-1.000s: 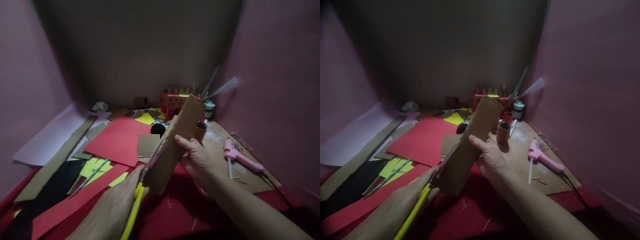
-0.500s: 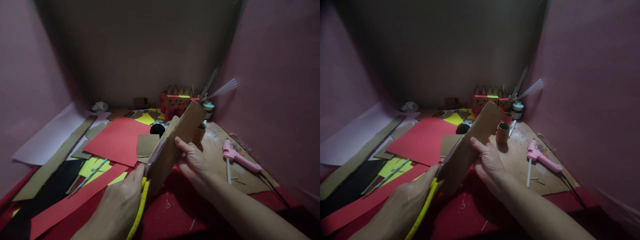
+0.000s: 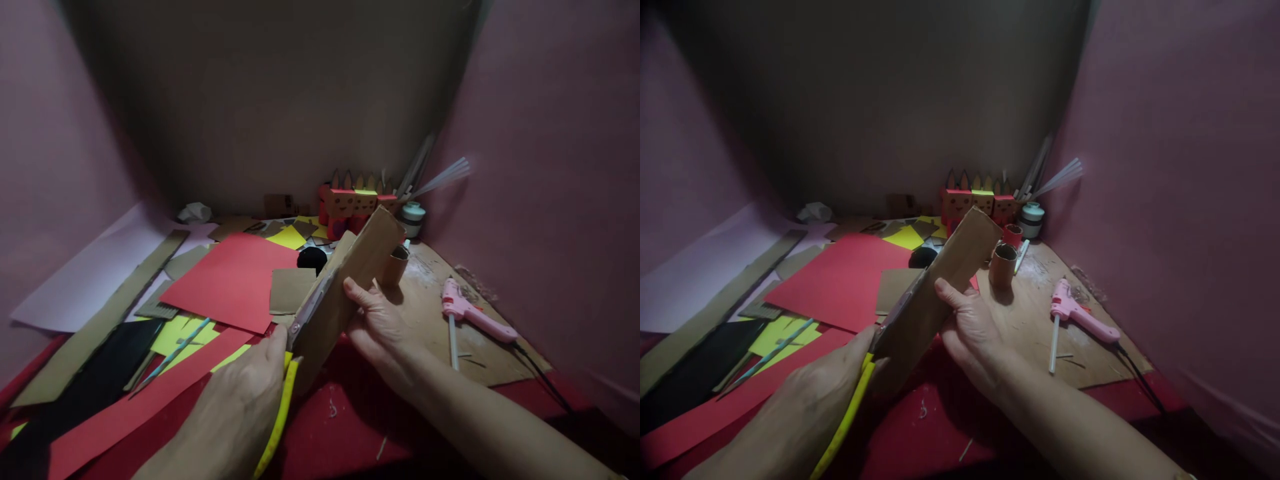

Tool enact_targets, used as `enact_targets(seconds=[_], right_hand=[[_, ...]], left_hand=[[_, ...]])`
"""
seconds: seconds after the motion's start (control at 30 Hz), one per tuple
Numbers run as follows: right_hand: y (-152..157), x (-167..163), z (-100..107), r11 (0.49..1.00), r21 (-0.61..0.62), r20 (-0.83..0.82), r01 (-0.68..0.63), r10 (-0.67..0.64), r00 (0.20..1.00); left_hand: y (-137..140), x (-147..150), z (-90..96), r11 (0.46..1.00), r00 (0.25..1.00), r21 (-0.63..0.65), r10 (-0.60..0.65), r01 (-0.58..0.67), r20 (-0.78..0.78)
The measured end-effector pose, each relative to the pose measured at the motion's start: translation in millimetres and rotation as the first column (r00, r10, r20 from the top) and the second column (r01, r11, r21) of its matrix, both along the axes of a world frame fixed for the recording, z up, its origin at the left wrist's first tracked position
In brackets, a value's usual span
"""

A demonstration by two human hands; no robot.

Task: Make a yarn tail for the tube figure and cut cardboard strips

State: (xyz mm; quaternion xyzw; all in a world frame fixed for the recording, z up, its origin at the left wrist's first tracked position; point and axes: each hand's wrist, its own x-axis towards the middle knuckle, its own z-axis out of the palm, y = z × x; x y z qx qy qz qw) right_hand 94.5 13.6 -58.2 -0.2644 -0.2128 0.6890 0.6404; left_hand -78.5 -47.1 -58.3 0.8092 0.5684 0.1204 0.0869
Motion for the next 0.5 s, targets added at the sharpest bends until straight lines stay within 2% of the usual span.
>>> enact_targets(seconds=[0.17, 0.3, 0.4, 0.5], right_hand=[[-1.1, -0.9, -1.1, 1.0, 0.01, -0.013, -0.02, 0.021, 1.0], [0.0, -1.4, -0.6, 1.0, -0.021, -0.034, -0.024, 0.023, 0.999], [1.3, -1.2, 0.6, 0.999, -0.038, -0.059, -0.033, 0.031, 0.998], [3.3, 0.2, 0.5, 0.997, -0.063, -0.082, -0.047, 0.042, 0.996]], left_hand=[[3.3, -2.7, -1.6, 1.0, 0.997, 0.007, 0.011, -0.011, -0.076], [4.3, -1.1, -5.1, 0.999, 0.975, 0.053, 0.001, 0.011, -0.221], [3.2, 2.1, 0.8, 0.997, 0.939, 0.078, 0.014, 0.014, -0.343], [5.6, -1.1, 8.6, 0.996, 0.951, 0.084, 0.027, -0.001, -0.308]])
